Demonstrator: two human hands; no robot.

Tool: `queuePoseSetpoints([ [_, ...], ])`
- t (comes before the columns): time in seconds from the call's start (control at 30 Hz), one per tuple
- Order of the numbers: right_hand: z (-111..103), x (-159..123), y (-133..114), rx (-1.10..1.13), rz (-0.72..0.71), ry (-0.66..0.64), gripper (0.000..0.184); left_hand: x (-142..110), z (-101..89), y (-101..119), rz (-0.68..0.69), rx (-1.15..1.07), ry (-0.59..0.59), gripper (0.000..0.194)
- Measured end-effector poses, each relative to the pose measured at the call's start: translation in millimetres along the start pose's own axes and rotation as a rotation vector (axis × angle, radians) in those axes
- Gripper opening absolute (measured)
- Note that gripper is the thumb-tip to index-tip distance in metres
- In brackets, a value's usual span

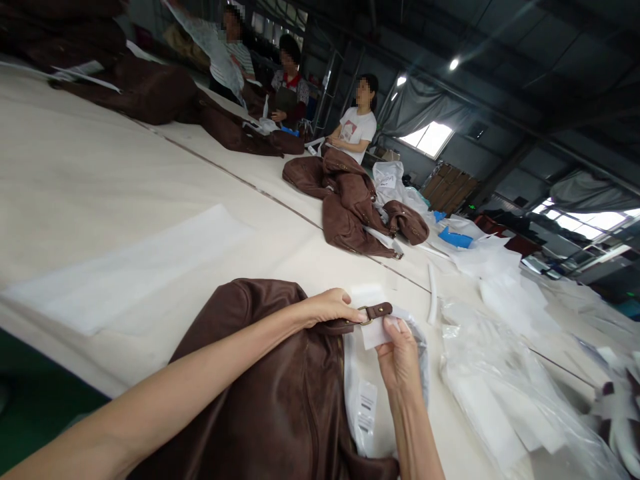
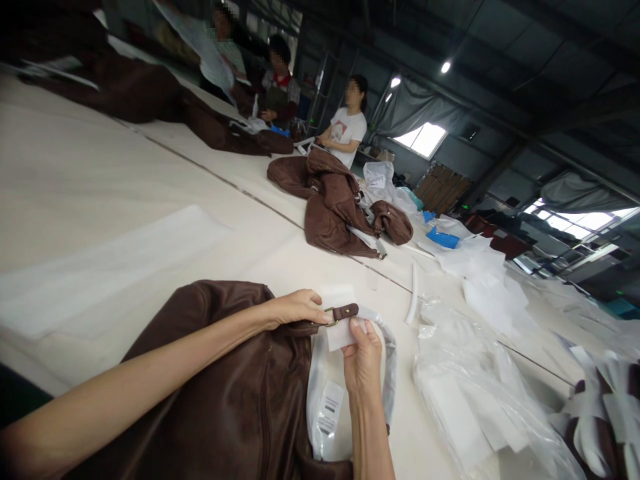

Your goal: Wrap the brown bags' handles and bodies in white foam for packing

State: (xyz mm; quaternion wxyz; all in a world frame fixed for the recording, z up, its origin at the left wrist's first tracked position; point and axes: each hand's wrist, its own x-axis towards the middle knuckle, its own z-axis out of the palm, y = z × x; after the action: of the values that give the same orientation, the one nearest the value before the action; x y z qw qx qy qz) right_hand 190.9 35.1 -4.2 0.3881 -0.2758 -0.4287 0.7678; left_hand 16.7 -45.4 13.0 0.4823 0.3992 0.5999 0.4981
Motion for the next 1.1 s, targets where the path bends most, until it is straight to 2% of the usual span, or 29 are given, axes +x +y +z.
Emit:
queuePoseSetpoints([
  [0.13, 6.5, 1.3, 1.4, -0.083, 0.062, -0.024, 0.028, -2.6, 1.3, 0.4, -0.01, -0.143, -0.034, 0.043],
  [0.3, 11.2, 1.2, 2.5, -0.153, 0.035, -0.033, 0.026, -0.3, 3.7, -4.3, -0.012, -0.239, -0.009, 0.048],
  [0.4, 0.9, -7.6, 2.3, -0.288, 0.03, -0.074, 0.036, 0.7, 4.1, -4.8, -0.008, -0.267, 0.004, 0.045],
  [0.47, -11.4, -16.0, 3.8, -0.395, -0.021, -0.056, 0.051, 0.0, 4.7, -3.4, 0.002, -0.284, -0.008, 0.043],
  [0.57, -30.1, -23.6, 6.8, -0.627, -0.247, -0.057, 0.063, -1.6, 6.5, -0.8, 0.026, -0.299, -0.034, 0.039],
  [0.63, -38.0, -22.0, 5.6, -0.825, -0.459, -0.113, 0.052, -2.3, 8.1, -0.1, 0.04, -0.302, -0.046, 0.037],
  [0.7, -40.7, -15.8, -0.3, -1.002, -0.657, -0.197, 0.032, -2.2, 10.0, -0.6, 0.054, -0.31, -0.049, 0.036],
  [0.77, -38.9, -7.9, -10.1, -1.128, -0.801, -0.272, 0.019, -1.5, 12.1, -2.2, 0.072, -0.32, -0.053, 0.037],
  [0.83, -34.4, -0.9, -20.6, -1.2, -0.883, -0.324, 0.014, -0.6, 14.2, -4.2, 0.093, -0.32, -0.058, 0.037],
  [0.9, -28.8, 4.4, -28.2, -1.202, -0.871, -0.357, 0.01, -0.1, 16.0, -6.0, 0.114, -0.305, -0.058, 0.036],
  [0.93, -26.0, 6.3, -30.0, -1.181, -0.821, -0.365, 0.011, -0.1, 16.8, -6.6, 0.124, -0.294, -0.056, 0.035],
  [1.1, -14.2, 13.1, -23.7, -0.991, -0.364, -0.28, 0.026, -2.3, 19.0, -6.0, 0.156, -0.241, -0.074, 0.035],
])
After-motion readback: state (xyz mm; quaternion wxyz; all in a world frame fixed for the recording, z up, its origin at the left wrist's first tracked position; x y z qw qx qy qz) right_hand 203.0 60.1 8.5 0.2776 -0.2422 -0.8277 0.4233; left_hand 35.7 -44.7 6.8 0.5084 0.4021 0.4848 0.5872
